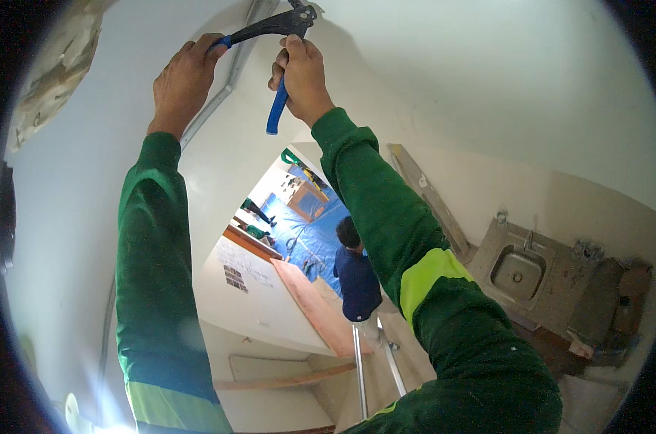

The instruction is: The person uses a caulking gun to apply sealant along a ceiling track, then secures the track with a cordless drill. They also handle a small white plastic piece and a thin wire, possibly for alignment or fastening.

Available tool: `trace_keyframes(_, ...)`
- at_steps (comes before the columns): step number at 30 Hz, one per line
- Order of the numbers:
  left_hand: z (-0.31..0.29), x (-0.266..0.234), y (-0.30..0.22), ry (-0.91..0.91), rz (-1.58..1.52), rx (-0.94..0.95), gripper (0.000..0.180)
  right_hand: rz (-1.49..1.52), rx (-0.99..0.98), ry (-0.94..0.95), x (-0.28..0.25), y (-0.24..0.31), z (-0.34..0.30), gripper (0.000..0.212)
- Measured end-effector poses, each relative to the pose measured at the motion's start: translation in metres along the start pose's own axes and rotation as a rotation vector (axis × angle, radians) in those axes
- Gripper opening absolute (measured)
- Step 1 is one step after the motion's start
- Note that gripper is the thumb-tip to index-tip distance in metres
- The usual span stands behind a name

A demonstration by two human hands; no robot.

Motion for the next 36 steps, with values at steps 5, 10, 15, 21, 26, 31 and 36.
trace_keyframes(5, 0.0, -0.001, 0.002, 0.008, -0.004, -0.007, 0.032, 0.002, 0.021, 0.012, 0.003, -0.002, -0.004, 0.029)
trace_keyframes(10, 0.006, 0.003, 0.004, -0.015, 0.003, -0.001, 0.032, 0.006, 0.015, 0.023, 0.005, -0.002, 0.002, 0.028)
trace_keyframes(15, 0.007, 0.001, 0.002, 0.011, 0.032, -0.004, 0.032, 0.029, 0.032, 0.016, 0.003, -0.004, 0.001, 0.027)
trace_keyframes(21, 0.011, -0.001, -0.001, 0.063, 0.094, 0.011, 0.037, 0.004, 0.019, 0.023, 0.001, 0.0, 0.005, 0.027)
trace_keyframes(26, 0.011, 0.008, -0.001, 0.075, 0.078, -0.009, 0.037, 0.021, 0.017, 0.023, -0.002, -0.004, 0.009, 0.027)
trace_keyframes(31, 0.026, 0.009, 0.003, 0.071, 0.05, 0.013, 0.038, 0.026, 0.009, 0.01, 0.001, -0.002, 0.02, 0.025)
trace_keyframes(36, 0.037, 0.018, 0.011, 0.061, 0.04, 0.042, 0.04, 0.046, 0.038, 0.019, 0.003, -0.005, 0.033, 0.024)
Point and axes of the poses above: each hand's wrist, its own z-axis towards the middle knuckle, its own x-axis out of the palm, y = z × x, the point moved 9 cm from there along z, towards the middle knuckle, and after that the axes turned 8 degrees about z, right-handed, at the moved point
